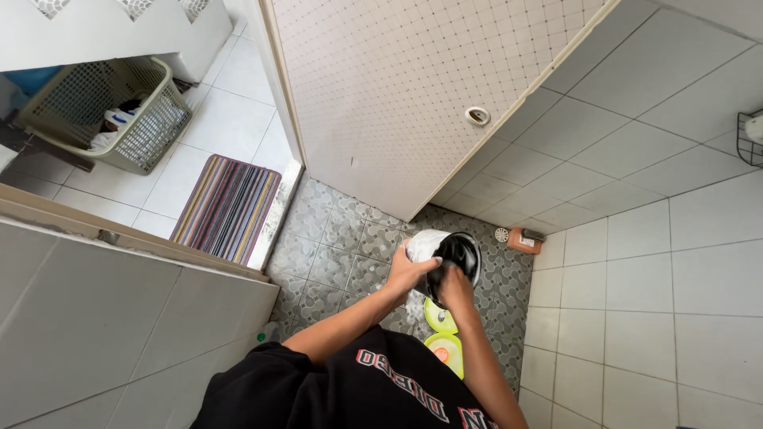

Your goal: Washing a metal pot with a soapy sponge in a bathroom area.

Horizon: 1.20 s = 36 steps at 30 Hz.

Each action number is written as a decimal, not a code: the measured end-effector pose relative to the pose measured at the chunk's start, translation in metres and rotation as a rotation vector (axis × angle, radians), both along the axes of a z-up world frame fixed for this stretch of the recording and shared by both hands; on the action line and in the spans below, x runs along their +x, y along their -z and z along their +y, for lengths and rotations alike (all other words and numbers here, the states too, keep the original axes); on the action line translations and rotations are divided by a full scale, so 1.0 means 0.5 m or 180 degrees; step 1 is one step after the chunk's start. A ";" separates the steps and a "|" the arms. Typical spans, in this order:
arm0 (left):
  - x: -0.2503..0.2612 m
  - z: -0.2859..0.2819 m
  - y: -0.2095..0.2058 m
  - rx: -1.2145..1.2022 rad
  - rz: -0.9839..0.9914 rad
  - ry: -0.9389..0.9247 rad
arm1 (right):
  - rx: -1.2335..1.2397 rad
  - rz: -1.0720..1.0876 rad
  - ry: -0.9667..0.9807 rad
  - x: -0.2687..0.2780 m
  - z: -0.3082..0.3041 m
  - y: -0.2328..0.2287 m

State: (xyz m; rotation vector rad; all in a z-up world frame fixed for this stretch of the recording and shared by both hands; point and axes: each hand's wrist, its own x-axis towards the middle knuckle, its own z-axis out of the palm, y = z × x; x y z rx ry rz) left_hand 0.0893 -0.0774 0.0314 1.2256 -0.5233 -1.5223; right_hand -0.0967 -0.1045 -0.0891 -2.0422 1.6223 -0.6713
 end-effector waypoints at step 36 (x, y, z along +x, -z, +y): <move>-0.030 -0.020 -0.017 -0.0854 -0.0429 0.0045 | -0.1018 0.1058 0.0309 -0.029 -0.047 -0.034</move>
